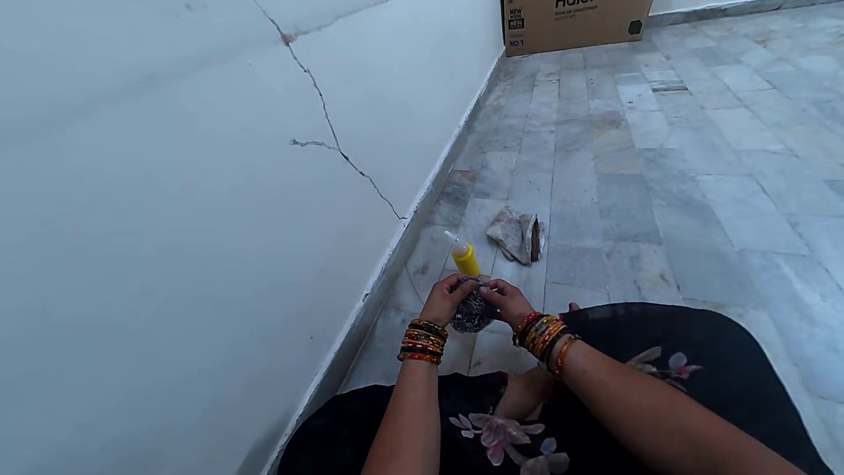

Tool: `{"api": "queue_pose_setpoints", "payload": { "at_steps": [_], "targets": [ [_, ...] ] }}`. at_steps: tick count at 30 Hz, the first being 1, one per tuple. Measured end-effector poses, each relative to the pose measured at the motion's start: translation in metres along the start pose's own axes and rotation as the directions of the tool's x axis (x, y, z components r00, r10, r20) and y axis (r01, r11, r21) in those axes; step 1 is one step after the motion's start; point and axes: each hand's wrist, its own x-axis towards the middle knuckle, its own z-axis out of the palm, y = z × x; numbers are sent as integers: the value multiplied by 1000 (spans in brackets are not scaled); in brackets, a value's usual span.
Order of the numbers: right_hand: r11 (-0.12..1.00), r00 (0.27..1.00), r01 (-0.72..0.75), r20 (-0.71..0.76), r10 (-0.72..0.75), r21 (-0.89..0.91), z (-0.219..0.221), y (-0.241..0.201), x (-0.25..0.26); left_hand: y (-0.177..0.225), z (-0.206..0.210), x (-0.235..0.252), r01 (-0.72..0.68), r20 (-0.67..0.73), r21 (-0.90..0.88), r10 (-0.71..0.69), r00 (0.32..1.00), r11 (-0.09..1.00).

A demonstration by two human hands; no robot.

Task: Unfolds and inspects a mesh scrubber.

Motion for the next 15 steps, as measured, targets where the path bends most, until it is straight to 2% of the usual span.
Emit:
{"api": "queue_pose_setpoints", "payload": {
  "at_steps": [3,5,7,11,15],
  "targets": [
    [1000,999,9,-35,-9,4,-5,-7,-1,1,-8,3,10,-226,42,-1,974,999],
    [1000,996,5,-92,-5,6,-14,-10,3,-6,-23,7,36,-421,-28,-44,906,999],
    [1000,986,11,-165,-9,11,-24,-9,9,-12,-36,10,45,-544,-157,-125,830,987],
    [999,968,23,-249,-16,27,-29,-14,11,-19,-46,14,48,-643,-299,-239,727,953],
    [999,948,43,-316,-43,-6,-37,-14,14,-24,-48,17,20,-667,-370,-281,690,929]
  ]
}}
